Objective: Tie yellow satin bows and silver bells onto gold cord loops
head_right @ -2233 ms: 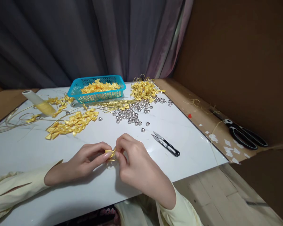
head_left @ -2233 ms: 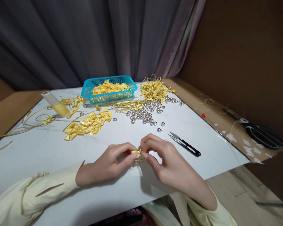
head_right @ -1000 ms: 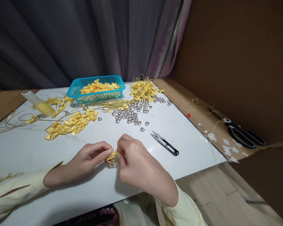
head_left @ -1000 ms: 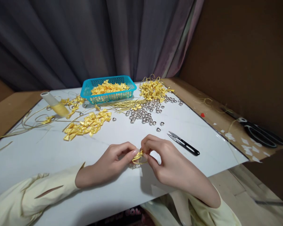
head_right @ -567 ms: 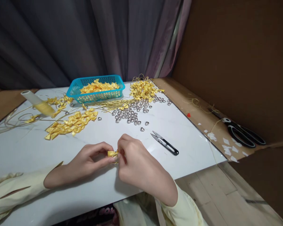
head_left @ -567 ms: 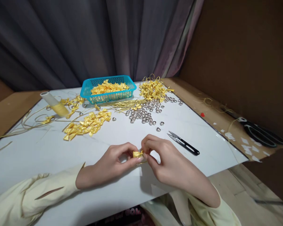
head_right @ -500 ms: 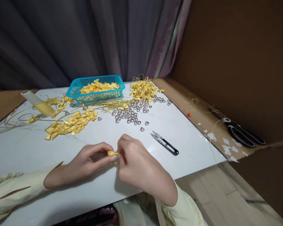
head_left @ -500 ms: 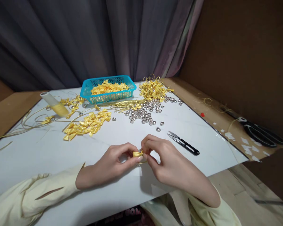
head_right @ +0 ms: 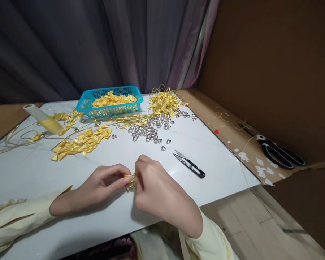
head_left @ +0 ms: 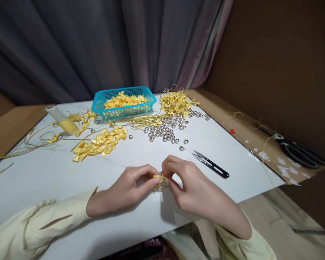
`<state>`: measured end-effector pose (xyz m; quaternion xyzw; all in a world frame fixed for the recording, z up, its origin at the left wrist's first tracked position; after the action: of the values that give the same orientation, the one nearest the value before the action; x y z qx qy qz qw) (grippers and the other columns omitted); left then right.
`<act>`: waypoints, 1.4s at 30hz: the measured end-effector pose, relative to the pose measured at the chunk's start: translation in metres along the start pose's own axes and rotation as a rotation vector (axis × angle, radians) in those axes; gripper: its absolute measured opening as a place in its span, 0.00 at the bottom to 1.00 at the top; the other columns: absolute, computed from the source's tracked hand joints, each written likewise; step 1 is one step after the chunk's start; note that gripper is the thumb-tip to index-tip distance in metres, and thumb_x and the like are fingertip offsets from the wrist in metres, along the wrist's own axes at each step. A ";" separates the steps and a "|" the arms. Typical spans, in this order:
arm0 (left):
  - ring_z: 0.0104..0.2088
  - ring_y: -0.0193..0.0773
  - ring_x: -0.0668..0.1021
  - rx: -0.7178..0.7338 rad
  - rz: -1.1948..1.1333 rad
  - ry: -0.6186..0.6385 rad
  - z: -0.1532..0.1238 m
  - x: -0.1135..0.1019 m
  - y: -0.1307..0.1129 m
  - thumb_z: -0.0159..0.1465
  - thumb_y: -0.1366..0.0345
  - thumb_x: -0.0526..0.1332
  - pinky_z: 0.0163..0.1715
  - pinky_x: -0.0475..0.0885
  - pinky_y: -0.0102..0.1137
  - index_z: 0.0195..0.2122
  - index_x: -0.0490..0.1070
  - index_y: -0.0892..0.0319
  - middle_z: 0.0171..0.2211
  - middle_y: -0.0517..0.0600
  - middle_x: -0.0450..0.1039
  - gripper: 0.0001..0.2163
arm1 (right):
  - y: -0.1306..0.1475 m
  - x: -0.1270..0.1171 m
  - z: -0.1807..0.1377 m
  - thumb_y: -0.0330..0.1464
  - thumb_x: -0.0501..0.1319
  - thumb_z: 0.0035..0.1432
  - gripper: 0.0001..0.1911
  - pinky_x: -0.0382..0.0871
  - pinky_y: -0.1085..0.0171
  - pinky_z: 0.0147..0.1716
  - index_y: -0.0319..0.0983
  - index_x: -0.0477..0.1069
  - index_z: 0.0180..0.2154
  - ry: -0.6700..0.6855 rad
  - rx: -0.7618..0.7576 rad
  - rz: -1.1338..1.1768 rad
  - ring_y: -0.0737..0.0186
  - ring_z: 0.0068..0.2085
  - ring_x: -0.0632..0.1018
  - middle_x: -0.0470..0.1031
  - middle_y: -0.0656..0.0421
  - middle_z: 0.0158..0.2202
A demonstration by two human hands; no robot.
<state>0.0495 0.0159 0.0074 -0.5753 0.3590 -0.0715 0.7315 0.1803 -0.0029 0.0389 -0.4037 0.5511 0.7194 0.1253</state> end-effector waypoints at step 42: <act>0.24 0.30 0.71 0.061 0.182 -0.258 0.001 -0.008 0.008 0.64 0.66 0.55 0.25 0.64 0.23 0.30 0.70 0.61 0.24 0.46 0.72 0.08 | -0.008 0.012 -0.009 0.28 0.59 0.51 0.06 0.62 0.65 0.36 0.39 0.64 0.23 0.007 0.198 0.782 0.64 0.34 0.70 0.70 0.61 0.29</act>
<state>0.0417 0.0229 0.0041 -0.5224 0.3104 0.0586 0.7920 0.1809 -0.0113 0.0242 -0.1521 0.7303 0.6548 -0.1216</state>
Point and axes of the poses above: each hand's wrist, its own z-axis towards the middle knuckle, its own x-axis out of the palm, y = z × x, the point moved 5 cm from there along z, towards the middle knuckle
